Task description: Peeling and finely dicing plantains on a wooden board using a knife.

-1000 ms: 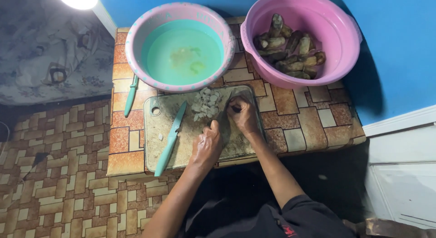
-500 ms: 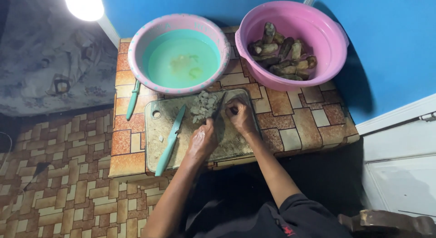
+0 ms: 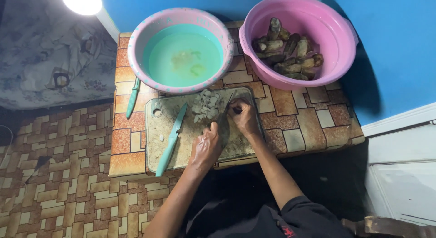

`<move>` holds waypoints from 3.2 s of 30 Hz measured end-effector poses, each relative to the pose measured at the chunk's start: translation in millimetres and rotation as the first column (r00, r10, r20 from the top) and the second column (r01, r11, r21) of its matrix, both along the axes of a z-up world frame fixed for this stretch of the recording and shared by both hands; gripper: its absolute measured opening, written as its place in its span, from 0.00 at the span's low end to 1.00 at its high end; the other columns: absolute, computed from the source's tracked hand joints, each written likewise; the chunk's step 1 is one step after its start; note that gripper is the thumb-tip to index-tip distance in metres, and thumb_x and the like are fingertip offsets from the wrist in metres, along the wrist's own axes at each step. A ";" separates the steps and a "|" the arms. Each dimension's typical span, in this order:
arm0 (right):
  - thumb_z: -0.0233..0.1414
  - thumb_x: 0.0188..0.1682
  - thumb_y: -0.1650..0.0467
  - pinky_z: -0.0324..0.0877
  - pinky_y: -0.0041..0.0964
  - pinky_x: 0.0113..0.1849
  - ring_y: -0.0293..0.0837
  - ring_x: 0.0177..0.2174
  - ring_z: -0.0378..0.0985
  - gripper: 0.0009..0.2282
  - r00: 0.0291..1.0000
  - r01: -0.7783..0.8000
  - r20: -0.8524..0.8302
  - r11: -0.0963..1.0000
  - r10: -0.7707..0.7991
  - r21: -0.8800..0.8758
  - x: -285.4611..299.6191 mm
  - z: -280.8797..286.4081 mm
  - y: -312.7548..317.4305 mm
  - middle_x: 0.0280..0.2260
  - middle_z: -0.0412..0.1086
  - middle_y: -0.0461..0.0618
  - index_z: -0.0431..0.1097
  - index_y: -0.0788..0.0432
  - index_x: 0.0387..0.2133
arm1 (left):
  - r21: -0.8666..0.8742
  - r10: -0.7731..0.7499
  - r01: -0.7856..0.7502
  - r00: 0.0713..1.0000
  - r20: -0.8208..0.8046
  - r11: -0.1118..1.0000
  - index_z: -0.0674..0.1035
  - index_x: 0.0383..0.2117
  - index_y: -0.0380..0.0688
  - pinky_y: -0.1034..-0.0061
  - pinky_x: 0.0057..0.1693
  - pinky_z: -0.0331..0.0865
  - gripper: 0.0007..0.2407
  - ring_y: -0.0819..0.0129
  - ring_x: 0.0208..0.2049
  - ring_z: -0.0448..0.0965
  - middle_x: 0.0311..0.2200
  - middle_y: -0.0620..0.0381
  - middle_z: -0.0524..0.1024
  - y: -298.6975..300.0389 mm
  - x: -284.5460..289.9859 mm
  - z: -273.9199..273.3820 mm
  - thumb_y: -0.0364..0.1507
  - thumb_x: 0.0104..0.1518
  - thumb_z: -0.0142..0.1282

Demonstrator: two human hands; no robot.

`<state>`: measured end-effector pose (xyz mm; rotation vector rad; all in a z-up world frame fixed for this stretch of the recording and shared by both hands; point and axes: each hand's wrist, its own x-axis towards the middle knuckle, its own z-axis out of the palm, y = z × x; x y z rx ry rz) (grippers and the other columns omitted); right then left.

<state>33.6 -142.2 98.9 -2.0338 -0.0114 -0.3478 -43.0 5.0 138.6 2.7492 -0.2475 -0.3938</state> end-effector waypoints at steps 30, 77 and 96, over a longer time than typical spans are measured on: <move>0.55 0.40 0.73 0.70 0.40 0.38 0.48 0.34 0.77 0.01 0.996 -0.031 -0.088 0.999 0.032 0.012 0.8 -10.4 -1.9 0.28 0.74 0.51 0.73 0.57 0.25 | -0.114 0.007 -0.018 0.996 -0.090 0.993 0.61 0.38 0.44 0.52 0.40 0.70 0.13 0.41 0.35 0.77 0.29 0.39 0.74 6.2 11.8 -11.9 0.26 0.46 0.45; 0.56 0.36 0.73 0.71 0.41 0.35 0.51 0.32 0.77 0.03 1.000 0.025 -0.016 0.999 -0.025 -0.028 1.8 -20.0 -6.6 0.25 0.73 0.54 0.72 0.60 0.22 | -0.093 -0.002 -0.007 0.996 -0.092 0.996 0.61 0.38 0.44 0.51 0.39 0.71 0.15 0.40 0.33 0.77 0.30 0.41 0.73 7.2 8.6 -23.4 0.27 0.46 0.50; 0.57 0.36 0.75 0.73 0.33 0.33 0.52 0.31 0.77 0.03 1.000 0.019 -0.006 0.997 -0.019 -0.073 -2.1 -15.4 -4.5 0.25 0.73 0.55 0.70 0.61 0.22 | 0.194 -0.104 0.091 0.993 0.058 0.977 0.64 0.47 0.38 0.57 0.35 0.74 0.20 0.47 0.31 0.79 0.27 0.43 0.75 -11.7 21.1 -55.3 0.25 0.46 0.50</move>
